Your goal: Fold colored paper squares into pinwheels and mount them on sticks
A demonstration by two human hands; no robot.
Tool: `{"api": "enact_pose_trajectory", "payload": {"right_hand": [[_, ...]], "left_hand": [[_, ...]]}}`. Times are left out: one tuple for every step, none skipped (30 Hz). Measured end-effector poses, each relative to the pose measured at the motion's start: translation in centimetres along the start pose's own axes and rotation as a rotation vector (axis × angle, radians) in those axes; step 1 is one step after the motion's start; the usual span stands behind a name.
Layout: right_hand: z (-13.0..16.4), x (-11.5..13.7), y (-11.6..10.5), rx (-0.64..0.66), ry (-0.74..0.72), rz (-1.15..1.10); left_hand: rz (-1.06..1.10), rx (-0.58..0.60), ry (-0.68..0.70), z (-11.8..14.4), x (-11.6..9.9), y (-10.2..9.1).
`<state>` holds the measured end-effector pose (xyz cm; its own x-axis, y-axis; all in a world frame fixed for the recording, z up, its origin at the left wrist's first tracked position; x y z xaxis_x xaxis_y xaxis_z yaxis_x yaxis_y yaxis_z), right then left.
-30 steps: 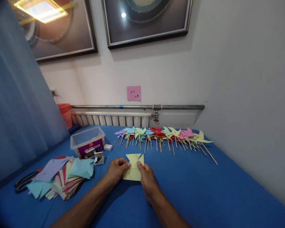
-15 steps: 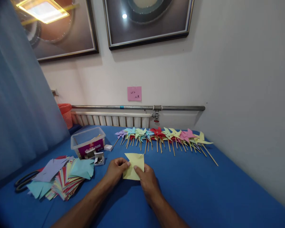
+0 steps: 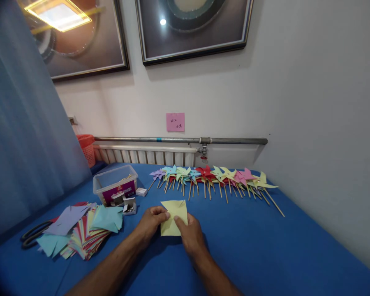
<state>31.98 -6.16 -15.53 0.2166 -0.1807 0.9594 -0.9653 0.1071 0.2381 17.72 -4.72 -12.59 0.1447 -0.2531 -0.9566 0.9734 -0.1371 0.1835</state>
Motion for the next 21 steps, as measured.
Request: {"api": "enact_pose_trajectory", "payload": {"right_hand": [[0.1, 0.0, 0.1, 0.003, -0.006, 0.003], [0.1, 0.0, 0.1, 0.008, -0.009, 0.01], [0.1, 0.0, 0.1, 0.005, -0.011, 0.02], [0.1, -0.1, 0.1, -0.002, -0.01, 0.031], [0.1, -0.2, 0.0, -0.013, -0.006, 0.043], [0.1, -0.3, -0.1, -0.023, -0.002, 0.051], [0.0, -0.4, -0.1, -0.028, 0.002, 0.05], [0.0, -0.4, 0.0, -0.024, 0.006, 0.038], [0.0, -0.4, 0.1, -0.016, 0.008, 0.019], [0.1, -0.4, 0.2, -0.009, 0.009, 0.0], [0.1, -0.4, 0.3, -0.003, 0.009, -0.013], [0.2, -0.3, 0.4, -0.001, 0.008, -0.019], [0.2, -0.2, 0.4, 0.002, 0.01, -0.02], [0.3, -0.2, 0.4, 0.004, 0.013, -0.018], [0.3, -0.1, 0.5, 0.008, 0.019, -0.019], [0.4, 0.0, 0.6, 0.016, 0.028, -0.024], [0.5, 0.1, 0.7, 0.025, 0.036, -0.035], [0.6, 0.3, 0.9, 0.031, 0.042, -0.056], [0.7, 0.6, 1.1, 0.035, 0.047, -0.086], [0.8, 0.9, 1.3, 0.039, 0.052, -0.124], [0.9, 1.2, 1.5, 0.04, 0.062, -0.169]], "left_hand": [[-0.005, -0.003, 0.002, 0.0, 0.0, 0.0], [-0.013, -0.005, 0.003, 0.0, 0.0, 0.0], [-0.02, -0.007, 0.004, 0.1, 0.0, 0.0], [-0.026, -0.009, 0.003, 0.1, 0.1, 0.0], [-0.029, -0.011, 0.003, 0.1, 0.2, 0.0], [-0.03, -0.016, 0.003, 0.1, 0.2, 0.0], [-0.029, -0.022, 0.002, 0.1, 0.3, 0.0], [-0.028, -0.03, 0.0, 0.0, 0.4, 0.0], [-0.026, -0.041, -0.001, 0.0, 0.4, -0.1], [-0.026, -0.052, -0.004, 0.0, 0.5, -0.2], [-0.027, -0.062, -0.005, 0.0, 0.5, -0.2], [-0.029, -0.067, -0.006, 0.0, 0.4, -0.2], [-0.032, -0.069, -0.006, 0.0, 0.4, -0.2], [-0.037, -0.069, -0.007, 0.1, 0.3, -0.2], [-0.045, -0.068, -0.008, 0.1, 0.2, -0.1], [-0.053, -0.07, -0.006, 0.1, 0.2, -0.1], [-0.064, -0.073, -0.004, 0.1, 0.1, -0.1], [-0.08, -0.079, 0.003, 0.2, 0.1, -0.1], [-0.1, -0.086, 0.013, 0.1, 0.0, -0.1], [-0.123, -0.092, 0.023, 0.1, 0.0, -0.1], [-0.145, -0.096, 0.034, 0.1, 0.0, -0.1]]}}
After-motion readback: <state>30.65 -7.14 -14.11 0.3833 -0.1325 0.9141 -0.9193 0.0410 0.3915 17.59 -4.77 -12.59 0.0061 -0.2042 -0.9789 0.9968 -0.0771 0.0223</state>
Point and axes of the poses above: each hand's wrist, its own z-axis away from the middle knuckle, its own y-axis out of the palm, x = y × z, the point moved 9 cm from there along -z, towards the middle knuckle, and after that the axes turned 8 degrees about -y, right-handed, at the moved point
